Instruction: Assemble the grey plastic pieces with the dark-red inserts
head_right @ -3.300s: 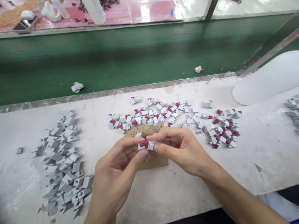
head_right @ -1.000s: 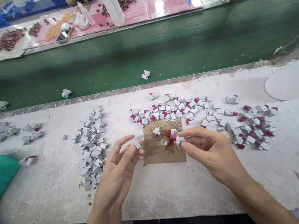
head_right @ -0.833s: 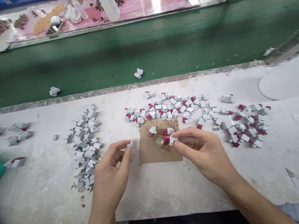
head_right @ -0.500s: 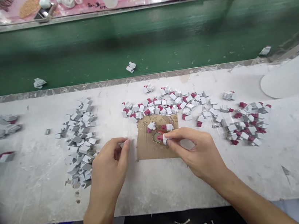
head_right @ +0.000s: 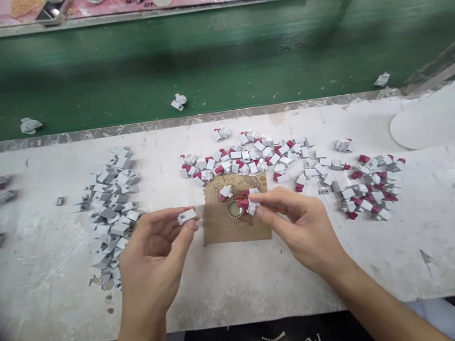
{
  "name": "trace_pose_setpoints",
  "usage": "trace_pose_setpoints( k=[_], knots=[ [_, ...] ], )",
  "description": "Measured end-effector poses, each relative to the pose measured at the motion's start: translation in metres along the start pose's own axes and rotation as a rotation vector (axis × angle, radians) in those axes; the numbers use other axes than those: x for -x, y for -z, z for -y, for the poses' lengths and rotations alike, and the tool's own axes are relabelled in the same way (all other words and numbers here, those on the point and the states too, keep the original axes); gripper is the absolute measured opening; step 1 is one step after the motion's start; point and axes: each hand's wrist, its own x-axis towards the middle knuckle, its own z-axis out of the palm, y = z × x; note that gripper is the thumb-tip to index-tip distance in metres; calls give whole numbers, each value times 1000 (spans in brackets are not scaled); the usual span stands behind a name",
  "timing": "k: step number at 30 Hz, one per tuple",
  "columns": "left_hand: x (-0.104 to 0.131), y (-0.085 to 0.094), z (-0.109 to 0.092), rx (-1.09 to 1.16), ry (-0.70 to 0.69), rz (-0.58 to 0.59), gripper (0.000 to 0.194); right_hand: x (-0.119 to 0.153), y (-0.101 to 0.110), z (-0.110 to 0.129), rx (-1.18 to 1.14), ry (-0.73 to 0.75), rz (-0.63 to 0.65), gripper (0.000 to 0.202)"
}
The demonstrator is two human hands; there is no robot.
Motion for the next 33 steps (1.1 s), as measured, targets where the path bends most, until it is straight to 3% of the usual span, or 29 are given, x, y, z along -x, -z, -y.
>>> trace_pose_setpoints(
  k=[6, 12, 20, 26, 33],
  knots=[
    [-5, -30, -32, 294, 57, 223, 11, -7, 1, 10, -288, -186, 44, 18],
    [-7, -45, -38, 386, 144, 352, 12, -8, -1, 13, -347, -189, 64, 17],
    [-8, -43, -35, 344, 122, 389, 11, -8, -1, 8, -333, -146, 83, 10],
    [-11, -39, -34, 319, 45, 446, 10, -9, 5, 20, -184, -74, 163, 16],
    [-23, -29, -44, 178, -56, 542, 12, -17, 14, 29, -182, -49, 239, 13]
  ],
)
